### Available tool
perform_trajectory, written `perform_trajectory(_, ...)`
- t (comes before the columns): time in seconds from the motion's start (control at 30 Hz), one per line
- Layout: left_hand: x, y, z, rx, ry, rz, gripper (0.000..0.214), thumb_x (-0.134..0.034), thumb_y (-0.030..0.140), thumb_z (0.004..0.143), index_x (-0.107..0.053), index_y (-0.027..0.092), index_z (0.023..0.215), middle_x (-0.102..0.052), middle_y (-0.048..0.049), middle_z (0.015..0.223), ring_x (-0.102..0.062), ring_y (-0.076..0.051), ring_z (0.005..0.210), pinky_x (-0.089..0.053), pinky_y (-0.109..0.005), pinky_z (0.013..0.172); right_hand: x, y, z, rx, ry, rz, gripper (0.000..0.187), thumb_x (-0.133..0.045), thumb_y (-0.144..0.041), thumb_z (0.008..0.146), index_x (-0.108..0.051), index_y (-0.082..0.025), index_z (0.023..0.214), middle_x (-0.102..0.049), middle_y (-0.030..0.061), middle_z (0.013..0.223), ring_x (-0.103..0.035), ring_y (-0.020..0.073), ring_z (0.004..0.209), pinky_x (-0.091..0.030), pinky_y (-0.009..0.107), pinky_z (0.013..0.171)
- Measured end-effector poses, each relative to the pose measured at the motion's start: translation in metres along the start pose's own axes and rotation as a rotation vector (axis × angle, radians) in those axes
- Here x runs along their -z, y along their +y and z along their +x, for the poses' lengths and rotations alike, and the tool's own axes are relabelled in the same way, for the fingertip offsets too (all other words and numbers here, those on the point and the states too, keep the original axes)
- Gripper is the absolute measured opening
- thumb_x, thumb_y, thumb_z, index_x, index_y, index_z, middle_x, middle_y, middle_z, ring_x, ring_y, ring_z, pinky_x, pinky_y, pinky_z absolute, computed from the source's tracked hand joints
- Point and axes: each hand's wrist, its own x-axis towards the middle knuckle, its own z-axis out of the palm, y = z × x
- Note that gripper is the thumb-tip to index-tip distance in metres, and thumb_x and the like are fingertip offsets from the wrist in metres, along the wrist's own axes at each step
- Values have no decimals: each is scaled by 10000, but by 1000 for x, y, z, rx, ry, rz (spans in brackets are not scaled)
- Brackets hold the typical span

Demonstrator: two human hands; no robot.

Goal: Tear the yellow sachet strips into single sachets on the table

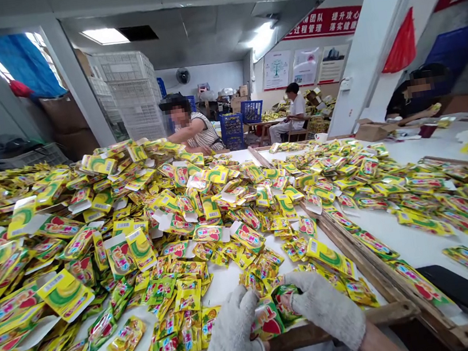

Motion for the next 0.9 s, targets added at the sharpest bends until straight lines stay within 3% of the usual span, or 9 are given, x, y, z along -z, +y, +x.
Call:
perform_trajectory(0.1, -3, 3, -1, 33, 48, 4, 722, -633, 189, 573, -530, 173, 1287, -497, -160, 1401, -471, -338, 1287, -408, -440, 1093, -7, -1, 0, 32, -40, -78, 187, -548, -221, 773, -725, -198, 831, -748, 111, 880, -679, 260, 867, -486, 324, 776)
perform_trajectory(0.23, 2, 6, -1, 70, 92, 40, 732, -607, 158, 569, -548, 190, 1298, -525, -149, 1370, -492, -345, 1258, -428, -448, 1068, -2, -2, -1, -60, -218, 169, 190, -536, -326, 805, -651, -197, 884, -699, 44, 781, -646, 161, 539, -454, 240, 490)
perform_trajectory(0.3, 6, 8, -1, 75, 87, 42, 696, -593, 149, 574, -578, 212, 1267, -560, -135, 1317, -530, -337, 1204, -465, -440, 1021, 0, -1, -1, -122, -216, 282, 176, -525, -340, 799, -610, -197, 856, -651, 11, 713, -589, 127, 453, -410, 220, 427)
perform_trajectory(0.43, 6, 10, -2, 13, 65, 13, 727, -587, 125, 558, -567, 165, 1284, -544, -153, 1327, -520, -320, 1212, -446, -419, 1045, -8, -3, -5, -143, -136, 242, 144, -522, -276, 767, -566, -200, 653, -534, -28, 526, -527, 106, 408, -368, 205, 423)
perform_trajectory(0.5, 4, 10, -2, 12, 70, 15, 739, -597, 121, 553, -562, 139, 1291, -531, -168, 1343, -505, -331, 1231, -428, -426, 1066, -10, -5, -7, -138, -213, 266, 188, -511, -295, 784, -590, -196, 646, -493, -40, 436, -489, 98, 362, -343, 195, 408)
perform_trajectory(0.63, 2, 9, -2, 51, 97, 30, 725, -590, 117, 575, -561, 148, 1299, -543, -169, 1328, -521, -348, 1205, -455, -455, 1033, -8, -9, -15, -154, -386, 532, 362, -523, -498, 814, -658, -170, 884, -517, -50, 452, -474, 91, 324, -276, 181, 368)
perform_trajectory(0.77, -4, 10, -3, 0, 99, -16, 705, -595, 63, 560, -597, 200, 1251, -555, -139, 1324, -503, -346, 1231, -418, -471, 1067, -16, -11, -22, -102, -528, 601, 375, -581, -528, 783, -629, -159, 738, -569, -19, 495, -530, 101, 365, -304, 183, 376)
perform_trajectory(0.9, 3, 12, -7, 24, 175, -306, 708, -758, 261, 651, -526, 220, 1318, -539, -136, 1336, -495, -342, 1247, -417, -444, 1068, -27, -4, -22, -137, -456, 541, 388, -575, -560, 776, -581, -182, 687, -528, -28, 385, -500, 117, 342, -333, 203, 392)
